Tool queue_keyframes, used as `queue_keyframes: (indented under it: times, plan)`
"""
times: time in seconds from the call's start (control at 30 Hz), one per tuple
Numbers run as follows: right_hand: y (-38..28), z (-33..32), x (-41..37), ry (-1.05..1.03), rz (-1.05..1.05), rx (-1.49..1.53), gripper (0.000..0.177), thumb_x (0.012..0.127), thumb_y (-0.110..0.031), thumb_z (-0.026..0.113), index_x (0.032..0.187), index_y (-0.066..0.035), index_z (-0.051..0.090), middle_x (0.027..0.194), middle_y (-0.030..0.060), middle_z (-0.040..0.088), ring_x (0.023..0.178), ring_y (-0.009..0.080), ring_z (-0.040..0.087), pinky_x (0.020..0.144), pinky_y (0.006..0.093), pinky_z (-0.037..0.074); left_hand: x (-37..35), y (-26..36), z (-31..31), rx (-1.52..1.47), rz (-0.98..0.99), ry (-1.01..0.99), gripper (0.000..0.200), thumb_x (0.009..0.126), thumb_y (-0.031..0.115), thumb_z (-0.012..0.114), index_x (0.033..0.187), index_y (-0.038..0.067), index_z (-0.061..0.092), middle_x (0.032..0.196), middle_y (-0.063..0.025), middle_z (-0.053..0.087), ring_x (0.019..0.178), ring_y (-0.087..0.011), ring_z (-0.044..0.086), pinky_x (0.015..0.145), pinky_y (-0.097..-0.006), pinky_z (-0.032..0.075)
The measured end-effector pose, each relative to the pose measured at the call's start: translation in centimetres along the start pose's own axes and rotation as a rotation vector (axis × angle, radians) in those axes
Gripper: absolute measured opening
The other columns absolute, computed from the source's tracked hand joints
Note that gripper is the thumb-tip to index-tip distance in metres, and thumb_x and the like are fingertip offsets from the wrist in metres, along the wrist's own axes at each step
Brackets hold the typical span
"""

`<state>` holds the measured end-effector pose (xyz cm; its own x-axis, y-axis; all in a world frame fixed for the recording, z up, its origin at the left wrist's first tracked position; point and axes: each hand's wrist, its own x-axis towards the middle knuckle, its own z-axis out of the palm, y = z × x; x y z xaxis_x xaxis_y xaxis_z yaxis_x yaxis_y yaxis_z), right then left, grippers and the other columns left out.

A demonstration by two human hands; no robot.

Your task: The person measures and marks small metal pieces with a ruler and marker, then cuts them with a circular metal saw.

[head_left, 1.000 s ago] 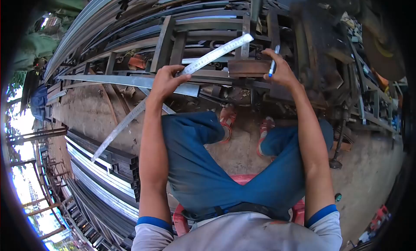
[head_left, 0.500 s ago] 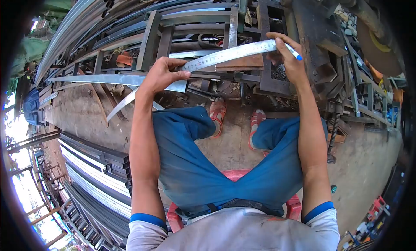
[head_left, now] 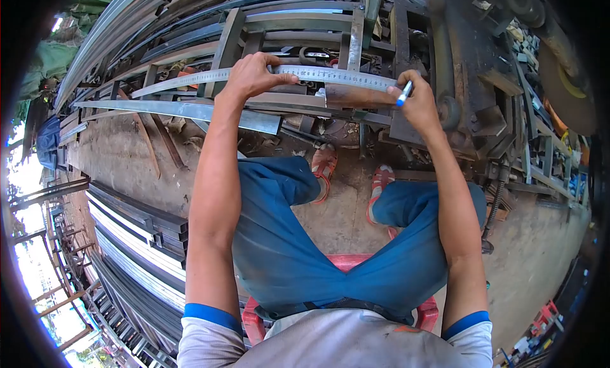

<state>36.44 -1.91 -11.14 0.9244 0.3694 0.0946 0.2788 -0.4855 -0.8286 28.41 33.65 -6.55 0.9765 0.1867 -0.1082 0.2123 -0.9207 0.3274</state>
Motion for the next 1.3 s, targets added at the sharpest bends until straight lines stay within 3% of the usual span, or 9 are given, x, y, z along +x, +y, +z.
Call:
queue_keyframes:
  times: [0.23,0.33,0.43,0.5,0.57,0.7,0.87,1.07,1.3]
  plan:
    - [-0.7,0.6,1.1,0.063,0.01,-0.027,0.031,0.081,-0.019,0.08,0.103,-0.001,0.068,0.089,0.0152,0.071,0.084,0.0279,0.069,0.079,0.0371,0.051,0.5,-1.6,1.7,-0.021,-0.047,-0.056,0.08,0.064,0.069,0.08,0.109,0.003,0.076,0.091,-0.0198,0.074,0.093,-0.0337,0.072,0.085,-0.0434,0.054]
    - [0.7,0.8,1.2,-0.018,-0.017,-0.137,0.035,0.084,-0.024,0.078,0.11,-0.003,0.069,0.09,0.0148,0.071,0.084,0.0223,0.068,0.079,0.0341,0.051,0.2,-1.6,2.4,0.009,-0.039,-0.025,0.083,0.064,0.069,0.08,0.109,0.0,0.075,0.093,-0.0212,0.074,0.095,-0.0347,0.072,0.086,-0.0434,0.054]
    - [1.6,2.0,0.7,0.005,0.012,-0.114,0.035,0.087,-0.024,0.075,0.114,-0.003,0.069,0.095,0.0158,0.073,0.09,0.0242,0.071,0.082,0.0353,0.052,0.1,-1.0,2.3,0.028,-0.048,-0.047,0.083,0.064,0.069,0.08,0.109,0.0,0.075,0.094,-0.0217,0.074,0.096,-0.0358,0.072,0.087,-0.0432,0.054]
    - [1.8,2.2,0.6,0.038,0.006,-0.109,0.035,0.088,-0.024,0.074,0.117,-0.004,0.069,0.097,0.0165,0.073,0.091,0.0252,0.071,0.083,0.036,0.052,0.1,-0.4,1.7,-0.021,-0.108,-0.158,0.091,0.065,0.066,0.081,0.118,-0.006,0.07,0.112,-0.0249,0.071,0.106,-0.0363,0.069,0.095,-0.0434,0.052]
    - [1.8,2.0,0.9,0.072,-0.001,-0.104,0.036,0.089,-0.024,0.073,0.119,-0.005,0.069,0.099,0.0172,0.073,0.093,0.0262,0.072,0.085,0.0366,0.052,0.0,-0.4,2.0,-0.045,-0.096,-0.138,0.09,0.065,0.066,0.081,0.117,-0.007,0.07,0.11,-0.025,0.071,0.105,-0.0363,0.069,0.094,-0.0434,0.053]
    - [1.5,1.4,0.8,-0.084,-0.022,-0.025,0.057,0.085,-0.025,0.077,0.135,-0.004,0.058,0.109,0.025,0.07,0.102,0.0365,0.069,0.089,0.0408,0.052,0.3,-1.8,2.9,-0.124,-0.081,-0.125,0.09,0.065,0.066,0.082,0.114,-0.008,0.071,0.105,-0.0246,0.072,0.099,-0.0352,0.07,0.089,-0.0428,0.054]
    - [1.1,1.0,-0.1,-0.247,-0.193,-0.237,0.081,0.077,-0.024,0.083,0.144,-0.001,0.045,0.113,0.0316,0.065,0.11,0.0449,0.063,0.092,0.0495,0.049,0.4,-2.4,2.8,-0.111,-0.085,-0.155,0.088,0.064,0.064,0.084,0.114,-0.007,0.071,0.102,-0.024,0.072,0.096,-0.0337,0.071,0.087,-0.041,0.054]
    - [1.1,1.7,-1.9,-0.222,-0.165,-0.457,0.073,0.084,-0.03,0.078,0.143,-0.001,0.046,0.123,0.0343,0.06,0.111,0.0508,0.059,0.093,0.052,0.048,1.2,-2.8,3.6,-0.038,-0.064,-0.173,0.084,0.064,0.064,0.084,0.116,-0.002,0.072,0.108,-0.022,0.072,0.102,-0.0341,0.07,0.091,-0.0411,0.053]
    - [2.1,2.4,-2.1,-0.156,-0.275,-0.363,0.069,0.087,-0.03,0.076,0.143,-0.002,0.048,0.13,0.0347,0.056,0.111,0.0513,0.059,0.096,0.0515,0.048,2.6,-2.9,4.2,0.003,-0.053,-0.203,0.08,0.066,0.068,0.08,0.118,0.007,0.073,0.111,-0.0178,0.073,0.107,-0.0333,0.069,0.095,-0.0421,0.052]
